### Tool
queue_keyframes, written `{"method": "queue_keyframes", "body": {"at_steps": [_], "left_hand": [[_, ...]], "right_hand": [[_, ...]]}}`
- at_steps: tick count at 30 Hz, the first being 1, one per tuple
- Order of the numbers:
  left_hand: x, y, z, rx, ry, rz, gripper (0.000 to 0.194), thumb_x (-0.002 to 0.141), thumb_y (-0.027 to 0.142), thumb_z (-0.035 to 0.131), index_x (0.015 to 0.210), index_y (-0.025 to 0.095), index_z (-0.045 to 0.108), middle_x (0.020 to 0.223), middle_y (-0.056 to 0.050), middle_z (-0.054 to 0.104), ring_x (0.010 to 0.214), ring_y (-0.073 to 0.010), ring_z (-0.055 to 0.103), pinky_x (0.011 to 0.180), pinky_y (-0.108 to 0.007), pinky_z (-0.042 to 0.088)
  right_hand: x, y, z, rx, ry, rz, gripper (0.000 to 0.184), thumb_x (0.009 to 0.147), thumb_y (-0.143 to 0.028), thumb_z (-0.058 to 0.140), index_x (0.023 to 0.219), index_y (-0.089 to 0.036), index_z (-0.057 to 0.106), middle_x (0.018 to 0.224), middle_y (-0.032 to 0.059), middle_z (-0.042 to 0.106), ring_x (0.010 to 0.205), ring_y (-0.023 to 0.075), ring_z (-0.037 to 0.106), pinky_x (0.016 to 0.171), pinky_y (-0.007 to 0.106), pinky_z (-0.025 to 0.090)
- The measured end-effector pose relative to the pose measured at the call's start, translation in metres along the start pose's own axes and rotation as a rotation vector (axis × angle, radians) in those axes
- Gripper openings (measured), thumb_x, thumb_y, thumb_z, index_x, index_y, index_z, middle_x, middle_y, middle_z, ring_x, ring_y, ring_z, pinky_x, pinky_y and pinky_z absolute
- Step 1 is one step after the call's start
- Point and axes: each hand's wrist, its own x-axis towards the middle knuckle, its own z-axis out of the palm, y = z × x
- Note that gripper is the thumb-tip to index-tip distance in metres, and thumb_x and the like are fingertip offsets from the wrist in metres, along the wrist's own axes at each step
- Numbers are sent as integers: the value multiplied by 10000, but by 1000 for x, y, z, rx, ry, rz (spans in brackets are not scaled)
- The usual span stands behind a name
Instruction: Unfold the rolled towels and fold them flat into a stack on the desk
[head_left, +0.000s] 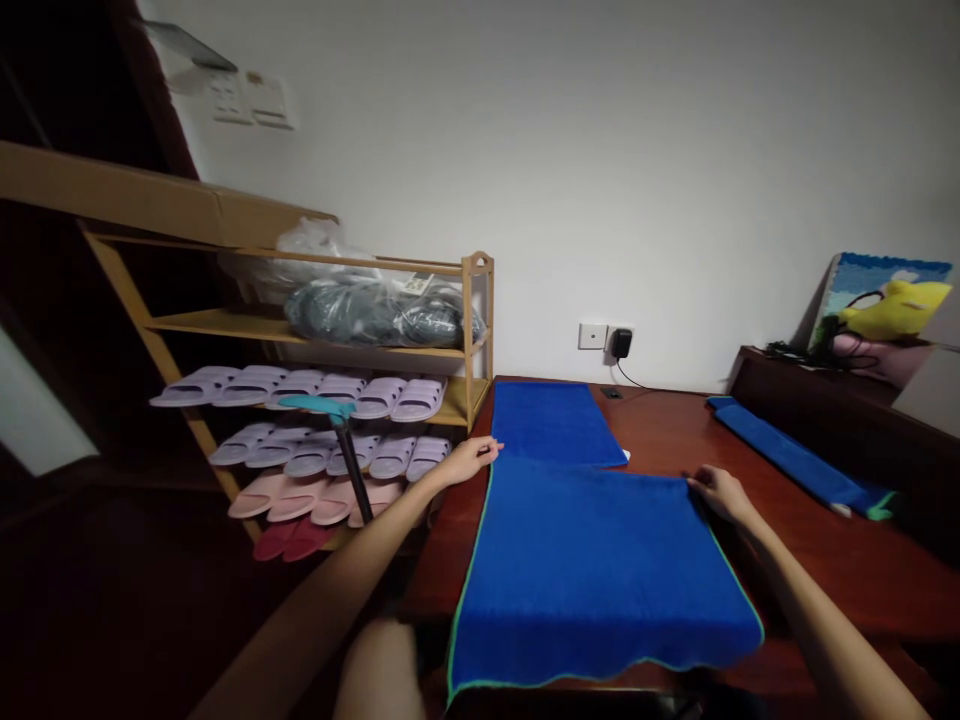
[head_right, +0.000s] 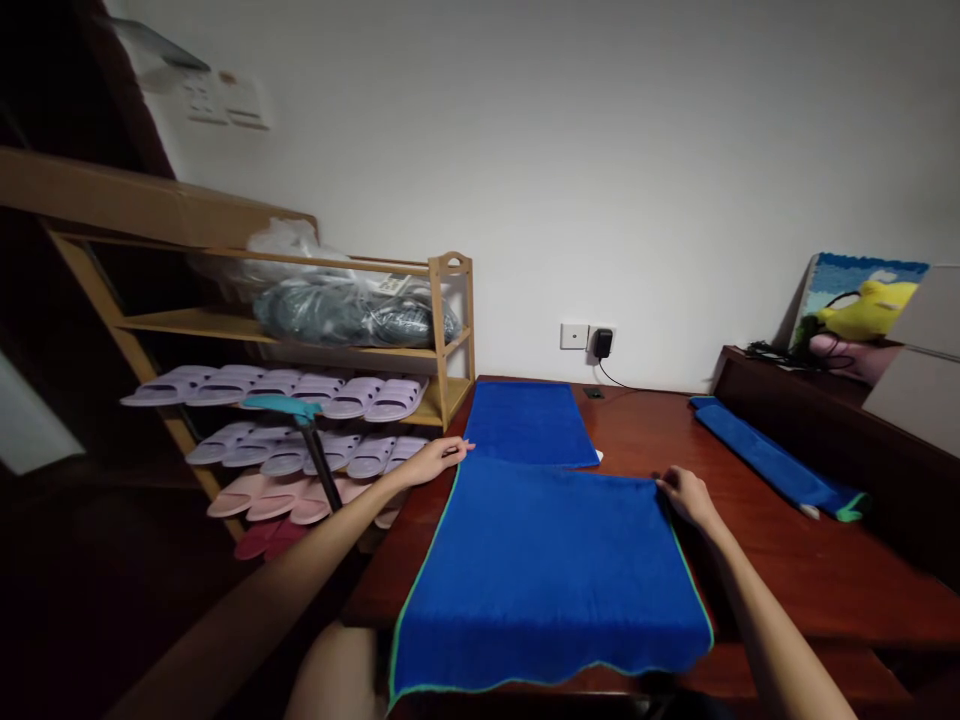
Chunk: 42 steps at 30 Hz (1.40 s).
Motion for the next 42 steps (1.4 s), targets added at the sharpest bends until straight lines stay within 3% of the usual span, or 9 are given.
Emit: {"method": "queue_keyframes", "body": {"at_steps": [5, 14, 17, 26, 32, 37, 40, 42], "left_hand": [[3, -13, -2, 22, -44, -15, 199, 867, 355, 431, 775, 212, 536, 1180, -90, 650, 1160, -212, 557, 920, -301, 418], [22, -7, -11, 205, 11, -120, 147, 824, 278, 464, 746, 215, 571, 993, -48, 713, 1039, -233, 603, 889, -323, 393], [21, -2, -11, 272, 47, -143, 148, 823, 244, 457, 761, 206, 586, 928, -47, 707, 982, -234, 613, 886, -331, 368], [26, 8, -29, 411, 161, -179, 185, 881, 224, 418, 842, 191, 595, 1001, -67, 640, 1022, -245, 550, 849, -355, 352], [44, 8, -20, 495, 178, -248, 213, 905, 206, 398, 859, 165, 602, 1017, -112, 622, 1012, -264, 545, 842, -387, 361], [51, 8, -17, 547, 168, -287, 213, 893, 165, 401, 875, 150, 613, 997, -143, 633, 990, -277, 555, 837, -427, 371], [46, 21, -2, 585, 163, -226, 253, 853, 95, 406, 1002, 134, 606, 1109, -175, 604, 1094, -303, 512, 905, -483, 331], [41, 36, 18, 595, 128, -119, 359, 831, 62, 406, 1141, 147, 566, 1270, -163, 534, 1218, -276, 434, 982, -458, 287]], "right_hand": [[1, 9, 11, -54, -25, -27, 169, 759, -353, 544, 719, -191, 567, 764, 57, 671, 709, 174, 609, 618, 241, 389], [3, 3, 23, -82, -13, -25, 201, 797, -394, 514, 757, -207, 577, 787, 53, 674, 719, 180, 614, 592, 241, 367], [1, 0, 22, -60, 7, -40, 207, 805, -396, 500, 745, -209, 564, 790, 50, 675, 725, 173, 617, 599, 236, 377], [15, -9, 8, -57, 93, -35, 225, 819, -393, 485, 771, -196, 583, 816, 66, 663, 743, 166, 600, 636, 239, 398], [33, -23, 15, -101, 84, -30, 183, 834, -324, 520, 805, -168, 612, 874, 73, 660, 765, 144, 596, 668, 244, 417], [39, -39, 8, -154, 69, -34, 194, 857, -305, 512, 846, -143, 617, 898, 87, 648, 814, 155, 595, 730, 288, 441], [26, -66, 12, -177, 90, -76, 331, 909, -334, 380, 957, -123, 630, 1027, 188, 624, 977, 252, 581, 824, 369, 421], [11, -92, 24, -170, 75, -180, 459, 942, -389, 264, 1133, -126, 587, 1196, 202, 564, 1129, 278, 513, 933, 414, 366]]}}
